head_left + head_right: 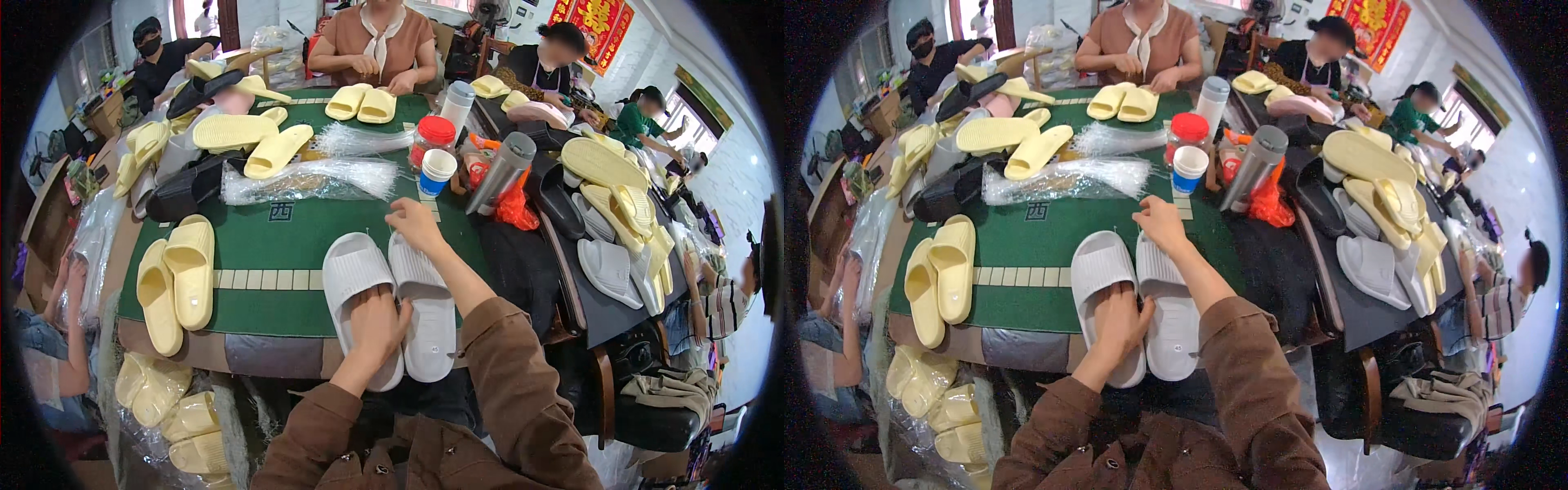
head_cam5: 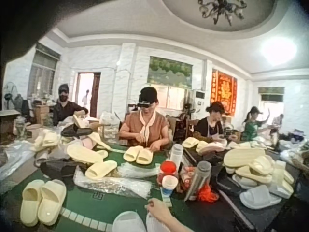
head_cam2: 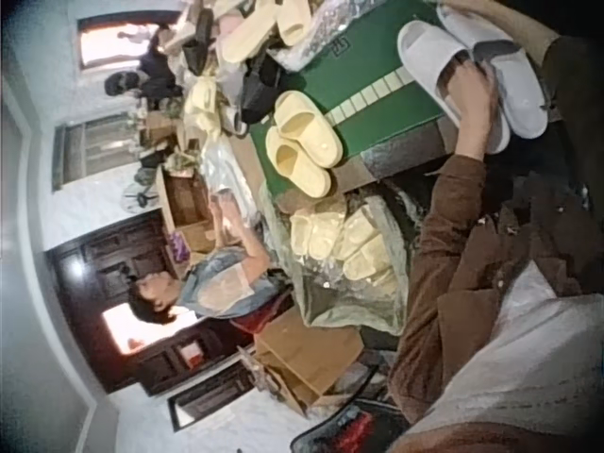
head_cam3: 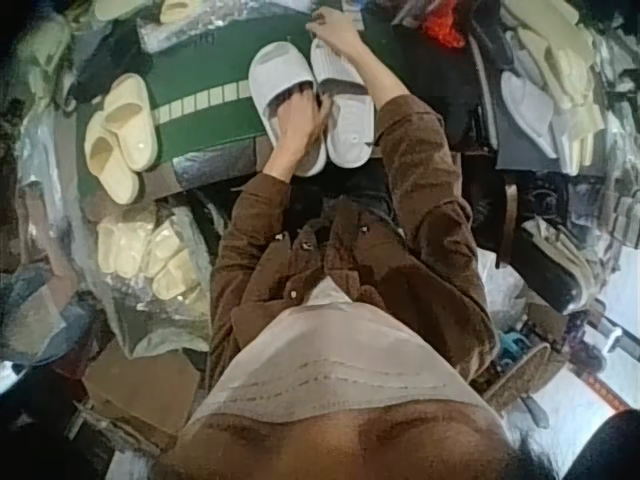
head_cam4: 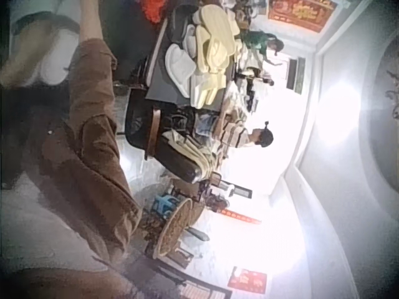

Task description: The person assembles pairs of plastic slippers by inserting small white circular inserts into the footbeds. They handle yellow and white slippers, pick them up from the table, place the inserts, and set the completed pairs aside. The process is repetitive and performed by hand without tools.

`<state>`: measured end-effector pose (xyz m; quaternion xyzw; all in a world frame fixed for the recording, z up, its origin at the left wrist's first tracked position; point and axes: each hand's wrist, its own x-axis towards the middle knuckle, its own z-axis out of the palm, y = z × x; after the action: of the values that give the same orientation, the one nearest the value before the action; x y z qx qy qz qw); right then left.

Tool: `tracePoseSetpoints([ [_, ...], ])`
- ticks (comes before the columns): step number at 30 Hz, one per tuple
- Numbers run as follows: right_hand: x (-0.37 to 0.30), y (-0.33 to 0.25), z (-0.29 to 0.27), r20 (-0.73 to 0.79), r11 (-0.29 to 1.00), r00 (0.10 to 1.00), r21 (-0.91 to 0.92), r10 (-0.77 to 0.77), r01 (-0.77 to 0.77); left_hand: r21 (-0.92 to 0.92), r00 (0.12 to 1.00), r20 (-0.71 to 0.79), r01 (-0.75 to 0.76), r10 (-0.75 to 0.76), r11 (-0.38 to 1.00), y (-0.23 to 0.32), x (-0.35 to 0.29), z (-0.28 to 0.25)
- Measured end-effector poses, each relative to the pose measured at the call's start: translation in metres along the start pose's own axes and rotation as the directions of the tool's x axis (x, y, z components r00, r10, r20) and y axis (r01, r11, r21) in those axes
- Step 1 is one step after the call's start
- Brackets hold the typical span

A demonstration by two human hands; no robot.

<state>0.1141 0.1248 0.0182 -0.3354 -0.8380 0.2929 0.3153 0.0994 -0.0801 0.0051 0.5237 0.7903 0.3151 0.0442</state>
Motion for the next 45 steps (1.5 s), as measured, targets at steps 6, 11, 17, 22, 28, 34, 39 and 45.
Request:
tracePoseSetpoints([
  [6,0.001,-0.022,0.001,0.322,0.924,0.936,0.293,0.145,-0.244,0.021,0.999,-0.016,-0.033,0.034,0.999,-0.007,-0.001,0.002],
  [11,-0.005,-0.032,0.004,0.337,0.982,0.937,0.126,0.089,-0.139,0.004,0.996,0.083,0.009,-0.009,1.000,-0.002,-0.001,-0.004],
  [17,-0.003,-0.027,0.011,0.342,0.991,0.938,0.133,-0.049,0.004,0.006,0.993,-0.078,-0.089,0.089,0.996,-0.008,-0.001,0.007],
  [22,-0.009,-0.039,0.001,0.323,0.968,0.946,0.235,0.009,-0.089,0.020,0.999,0.033,-0.039,0.038,0.999,-0.007,-0.001,0.000],
  [28,-0.017,-0.027,-0.026,0.195,0.946,0.980,0.310,0.033,-0.093,-0.065,0.980,-0.076,-0.191,0.186,0.980,-0.001,-0.018,-0.029],
  [34,-0.031,-0.016,-0.031,0.087,0.888,0.994,0.449,0.065,-0.098,-0.162,0.945,-0.171,-0.305,0.278,0.938,0.001,0.000,-0.070],
  [39,-0.041,-0.031,-0.020,0.084,0.839,0.996,0.539,0.039,-0.078,-0.371,0.986,-0.075,-0.167,0.149,0.914,-0.027,0.086,-0.059],
  [45,-0.048,-0.023,-0.018,-0.048,0.866,0.999,0.500,0.009,0.017,-0.481,0.986,0.106,-0.061,0.127,0.875,-0.035,0.124,-0.014],
])
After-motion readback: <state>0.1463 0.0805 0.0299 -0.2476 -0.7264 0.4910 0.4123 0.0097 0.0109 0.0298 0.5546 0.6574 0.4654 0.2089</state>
